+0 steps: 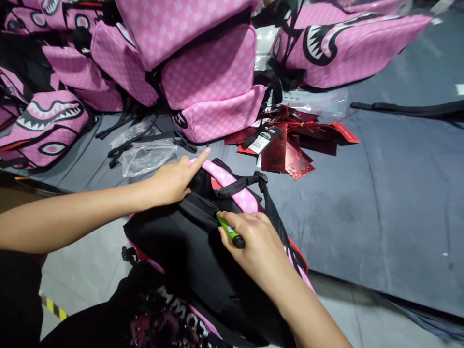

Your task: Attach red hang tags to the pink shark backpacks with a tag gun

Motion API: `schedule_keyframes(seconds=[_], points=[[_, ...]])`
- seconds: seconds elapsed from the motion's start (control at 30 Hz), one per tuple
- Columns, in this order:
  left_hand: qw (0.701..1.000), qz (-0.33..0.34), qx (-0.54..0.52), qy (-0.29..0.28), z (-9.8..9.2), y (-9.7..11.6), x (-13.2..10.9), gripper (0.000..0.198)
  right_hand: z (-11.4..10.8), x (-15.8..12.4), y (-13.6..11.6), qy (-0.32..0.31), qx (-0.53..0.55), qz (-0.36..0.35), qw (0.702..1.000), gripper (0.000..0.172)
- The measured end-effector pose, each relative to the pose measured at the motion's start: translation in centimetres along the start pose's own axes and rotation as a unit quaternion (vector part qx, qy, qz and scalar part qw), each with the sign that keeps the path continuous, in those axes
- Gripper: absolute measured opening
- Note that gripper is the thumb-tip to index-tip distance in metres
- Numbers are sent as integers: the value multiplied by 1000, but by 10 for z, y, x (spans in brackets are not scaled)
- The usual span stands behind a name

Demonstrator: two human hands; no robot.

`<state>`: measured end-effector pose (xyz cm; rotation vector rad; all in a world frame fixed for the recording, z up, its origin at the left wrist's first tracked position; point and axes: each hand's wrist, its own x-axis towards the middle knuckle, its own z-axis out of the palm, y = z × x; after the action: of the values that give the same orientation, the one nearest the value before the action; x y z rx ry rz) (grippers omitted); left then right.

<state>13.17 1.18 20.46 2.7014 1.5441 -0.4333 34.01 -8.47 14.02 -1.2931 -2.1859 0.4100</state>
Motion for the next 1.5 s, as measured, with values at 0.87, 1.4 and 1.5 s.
schedule_keyframes(seconds=[0.87, 1.4, 1.5], points=[[999, 28, -19, -23, -2, -7, 5, 85, 35, 36, -32, 50, 67, 71, 994, 18], [999, 18, -29, -30, -4, -5, 4, 82, 49, 33, -52, 124, 64, 168, 976, 18], [999, 20, -34, -20, -2, -6, 4, 82, 49, 34, -53, 111, 83, 180, 974, 18]])
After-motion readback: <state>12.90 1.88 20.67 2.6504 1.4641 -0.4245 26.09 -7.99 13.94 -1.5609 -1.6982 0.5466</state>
